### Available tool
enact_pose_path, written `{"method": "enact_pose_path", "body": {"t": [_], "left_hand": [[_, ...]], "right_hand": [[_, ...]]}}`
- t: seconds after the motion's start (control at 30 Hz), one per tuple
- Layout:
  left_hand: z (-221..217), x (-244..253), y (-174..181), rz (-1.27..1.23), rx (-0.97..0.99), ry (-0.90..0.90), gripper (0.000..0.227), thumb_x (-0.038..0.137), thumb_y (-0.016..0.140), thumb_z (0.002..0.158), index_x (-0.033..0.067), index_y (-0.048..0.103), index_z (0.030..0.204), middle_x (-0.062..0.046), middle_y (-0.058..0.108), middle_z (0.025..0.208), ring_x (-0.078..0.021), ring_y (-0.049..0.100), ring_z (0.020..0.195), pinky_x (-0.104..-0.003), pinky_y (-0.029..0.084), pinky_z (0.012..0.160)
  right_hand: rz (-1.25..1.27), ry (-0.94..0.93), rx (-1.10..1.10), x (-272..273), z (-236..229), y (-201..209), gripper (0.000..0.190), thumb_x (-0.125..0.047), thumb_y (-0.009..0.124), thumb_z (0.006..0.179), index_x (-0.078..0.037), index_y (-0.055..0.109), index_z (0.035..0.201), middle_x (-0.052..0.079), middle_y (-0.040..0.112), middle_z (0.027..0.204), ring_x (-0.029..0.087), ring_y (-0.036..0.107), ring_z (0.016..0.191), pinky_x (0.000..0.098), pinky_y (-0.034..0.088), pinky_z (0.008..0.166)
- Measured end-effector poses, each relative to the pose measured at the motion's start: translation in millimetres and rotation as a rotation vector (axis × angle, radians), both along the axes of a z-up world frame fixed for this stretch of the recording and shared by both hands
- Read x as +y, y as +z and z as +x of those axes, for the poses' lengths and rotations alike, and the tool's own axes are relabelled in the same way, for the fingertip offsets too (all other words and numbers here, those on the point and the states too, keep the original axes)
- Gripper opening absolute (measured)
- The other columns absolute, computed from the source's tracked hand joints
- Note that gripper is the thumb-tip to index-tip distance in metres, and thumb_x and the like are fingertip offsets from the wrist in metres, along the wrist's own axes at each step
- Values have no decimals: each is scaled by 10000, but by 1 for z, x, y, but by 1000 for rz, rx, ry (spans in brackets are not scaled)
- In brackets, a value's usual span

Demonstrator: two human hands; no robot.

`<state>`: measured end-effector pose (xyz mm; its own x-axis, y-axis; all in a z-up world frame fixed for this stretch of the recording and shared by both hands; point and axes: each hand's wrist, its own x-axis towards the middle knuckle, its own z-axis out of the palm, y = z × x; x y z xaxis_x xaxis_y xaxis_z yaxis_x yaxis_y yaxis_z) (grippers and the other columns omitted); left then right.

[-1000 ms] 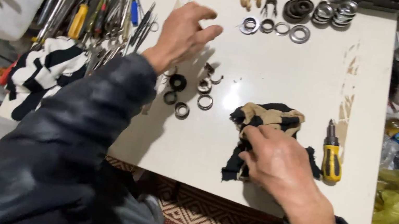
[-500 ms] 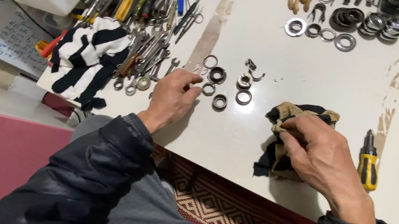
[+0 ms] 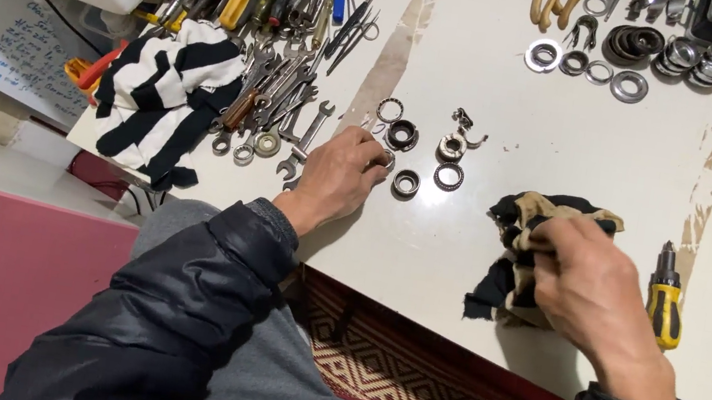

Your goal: Cleaning bicycle bearings and metal rings by wiping them with a cloth rag on a workbench.

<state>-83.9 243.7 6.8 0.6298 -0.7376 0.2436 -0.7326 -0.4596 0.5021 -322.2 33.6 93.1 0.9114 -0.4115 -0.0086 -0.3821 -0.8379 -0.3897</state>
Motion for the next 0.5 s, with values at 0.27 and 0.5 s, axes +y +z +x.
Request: {"method": "enact_pose_path", "body": {"t": [0.27,0.5], "left_hand": [[-6,2,59,-311,894,217,116,55,696,901,10,696,1009,-87,729,872,-145,700,770,-253,609,719],[-17,1,67,-448,1254,287,580,-2,667,880,-20,518,1440,-131,738,948,-189,725,823,-282,615,788]], "right_hand": [[713,-212,-257,2,4,23,265,-51,668,878,-56,722,1138,71,724,986,146,567,707,267,482,619],[255,-69,355,14,11,24,936,-409,859,675,-285,452,1509,0,548,1439,255,552,1300,452,456,1092]]}}
